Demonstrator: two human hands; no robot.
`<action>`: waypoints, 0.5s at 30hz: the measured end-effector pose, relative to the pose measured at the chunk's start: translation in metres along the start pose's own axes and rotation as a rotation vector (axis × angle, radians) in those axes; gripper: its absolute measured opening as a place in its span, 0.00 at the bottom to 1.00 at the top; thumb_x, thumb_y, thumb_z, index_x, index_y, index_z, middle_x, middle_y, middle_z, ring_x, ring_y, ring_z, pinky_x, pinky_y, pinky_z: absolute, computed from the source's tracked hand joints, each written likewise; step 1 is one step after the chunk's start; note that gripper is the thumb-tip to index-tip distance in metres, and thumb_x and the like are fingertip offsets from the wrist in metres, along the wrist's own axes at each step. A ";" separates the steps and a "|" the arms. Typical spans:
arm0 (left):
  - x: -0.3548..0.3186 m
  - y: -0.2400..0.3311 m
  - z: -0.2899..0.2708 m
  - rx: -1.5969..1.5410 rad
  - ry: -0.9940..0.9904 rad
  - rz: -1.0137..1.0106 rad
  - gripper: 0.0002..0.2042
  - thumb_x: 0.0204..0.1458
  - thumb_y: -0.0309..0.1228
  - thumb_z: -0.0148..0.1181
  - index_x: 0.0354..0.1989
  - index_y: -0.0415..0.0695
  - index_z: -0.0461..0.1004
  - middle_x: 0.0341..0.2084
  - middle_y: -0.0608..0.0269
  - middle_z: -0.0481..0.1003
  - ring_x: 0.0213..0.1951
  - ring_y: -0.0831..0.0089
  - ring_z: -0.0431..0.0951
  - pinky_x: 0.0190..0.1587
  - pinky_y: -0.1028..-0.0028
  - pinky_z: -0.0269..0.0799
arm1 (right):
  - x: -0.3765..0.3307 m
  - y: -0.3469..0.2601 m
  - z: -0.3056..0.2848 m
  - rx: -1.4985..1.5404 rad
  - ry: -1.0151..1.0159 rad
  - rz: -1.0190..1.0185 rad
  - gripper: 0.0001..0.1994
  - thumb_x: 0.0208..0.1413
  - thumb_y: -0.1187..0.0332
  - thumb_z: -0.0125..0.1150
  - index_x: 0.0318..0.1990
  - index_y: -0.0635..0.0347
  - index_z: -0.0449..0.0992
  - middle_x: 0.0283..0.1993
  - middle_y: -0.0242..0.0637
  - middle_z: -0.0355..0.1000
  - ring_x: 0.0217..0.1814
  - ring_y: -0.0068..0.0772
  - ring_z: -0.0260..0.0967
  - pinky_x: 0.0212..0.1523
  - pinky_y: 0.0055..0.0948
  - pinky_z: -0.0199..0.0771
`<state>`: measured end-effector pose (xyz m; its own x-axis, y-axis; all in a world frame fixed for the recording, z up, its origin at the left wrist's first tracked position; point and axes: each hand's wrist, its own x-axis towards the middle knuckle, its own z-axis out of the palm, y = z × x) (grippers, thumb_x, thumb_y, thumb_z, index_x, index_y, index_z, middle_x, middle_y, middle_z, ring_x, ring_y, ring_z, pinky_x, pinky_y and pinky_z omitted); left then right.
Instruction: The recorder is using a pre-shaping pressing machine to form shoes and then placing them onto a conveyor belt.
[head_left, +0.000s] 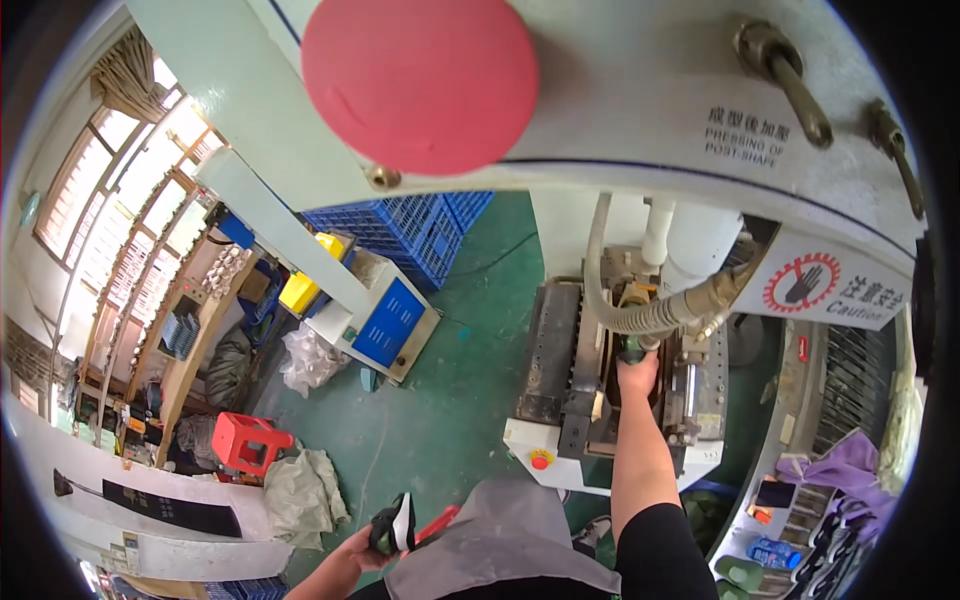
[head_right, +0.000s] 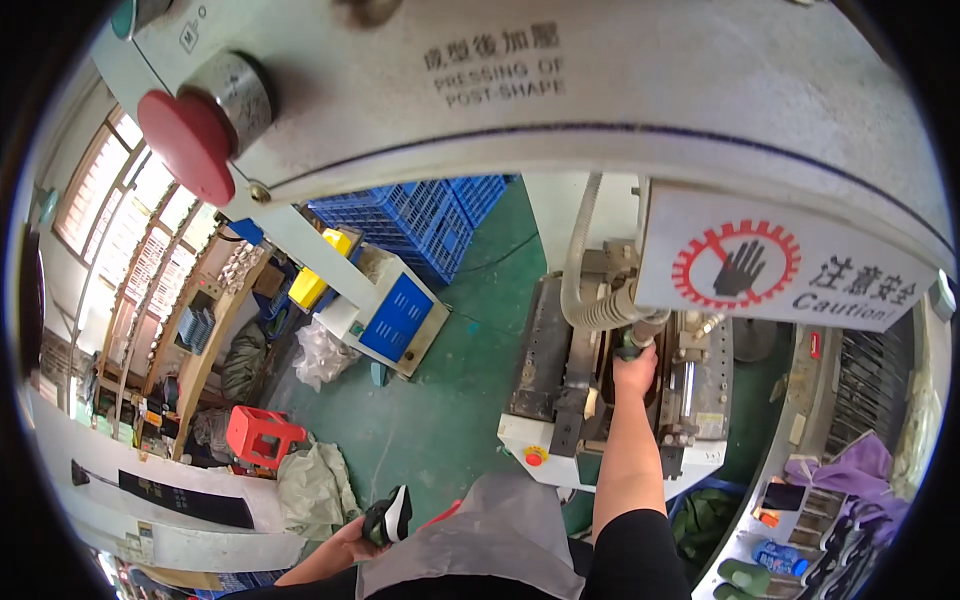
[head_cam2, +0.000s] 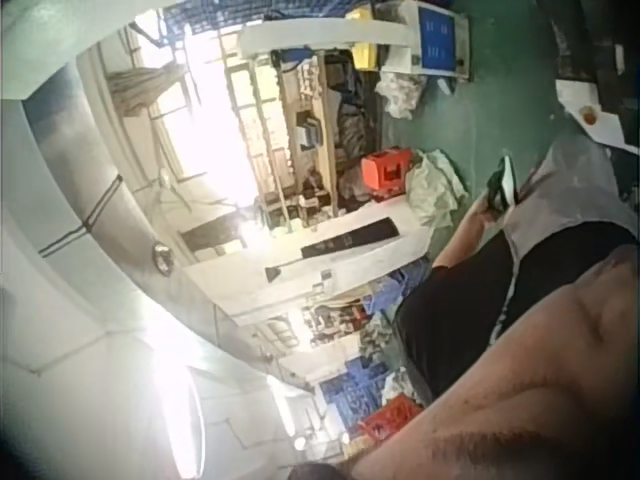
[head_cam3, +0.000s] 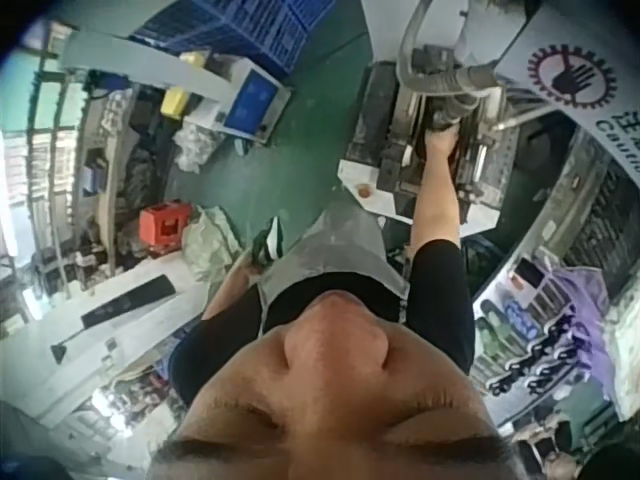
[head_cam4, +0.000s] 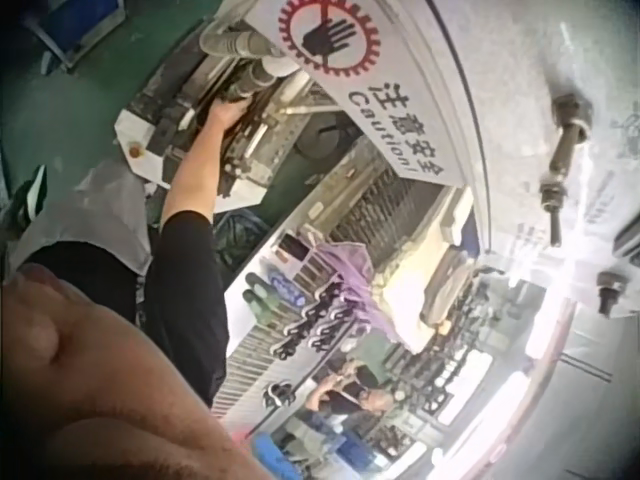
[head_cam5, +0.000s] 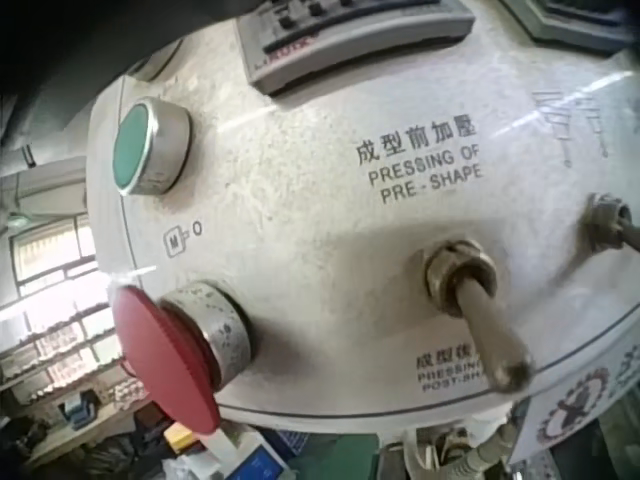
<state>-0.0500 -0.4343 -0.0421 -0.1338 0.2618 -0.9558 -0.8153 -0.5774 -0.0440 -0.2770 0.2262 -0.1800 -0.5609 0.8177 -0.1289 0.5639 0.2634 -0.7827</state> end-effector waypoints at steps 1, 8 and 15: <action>0.002 -0.006 0.003 0.005 0.013 -0.023 0.16 0.61 0.37 0.58 0.52 0.43 0.76 0.45 0.55 0.80 0.46 0.60 0.81 0.45 0.56 0.81 | -0.010 0.006 -0.011 -0.019 0.004 0.019 0.35 0.40 0.67 0.73 0.60 0.62 0.66 0.59 0.56 0.68 0.54 0.59 0.69 0.57 0.45 0.72; 0.090 0.032 0.092 0.190 -0.112 -0.116 0.17 0.61 0.36 0.58 0.56 0.43 0.74 0.47 0.52 0.79 0.46 0.58 0.80 0.46 0.56 0.80 | -0.146 -0.012 -0.099 0.117 0.204 -0.418 0.34 0.49 0.74 0.66 0.65 0.68 0.63 0.59 0.55 0.68 0.60 0.53 0.68 0.62 0.38 0.68; 0.236 0.043 0.174 0.171 -0.048 -0.118 0.16 0.59 0.35 0.60 0.53 0.43 0.74 0.49 0.51 0.78 0.49 0.55 0.78 0.46 0.54 0.79 | -0.359 0.070 -0.264 0.045 -0.294 -0.262 0.24 0.49 0.76 0.62 0.57 0.62 0.72 0.56 0.46 0.72 0.54 0.44 0.71 0.55 0.34 0.73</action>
<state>-0.2145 -0.2630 -0.2189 -0.0550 0.3589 -0.9318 -0.9100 -0.4021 -0.1011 0.1236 0.0860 -0.0276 -0.8354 0.5430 -0.0852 0.3554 0.4154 -0.8373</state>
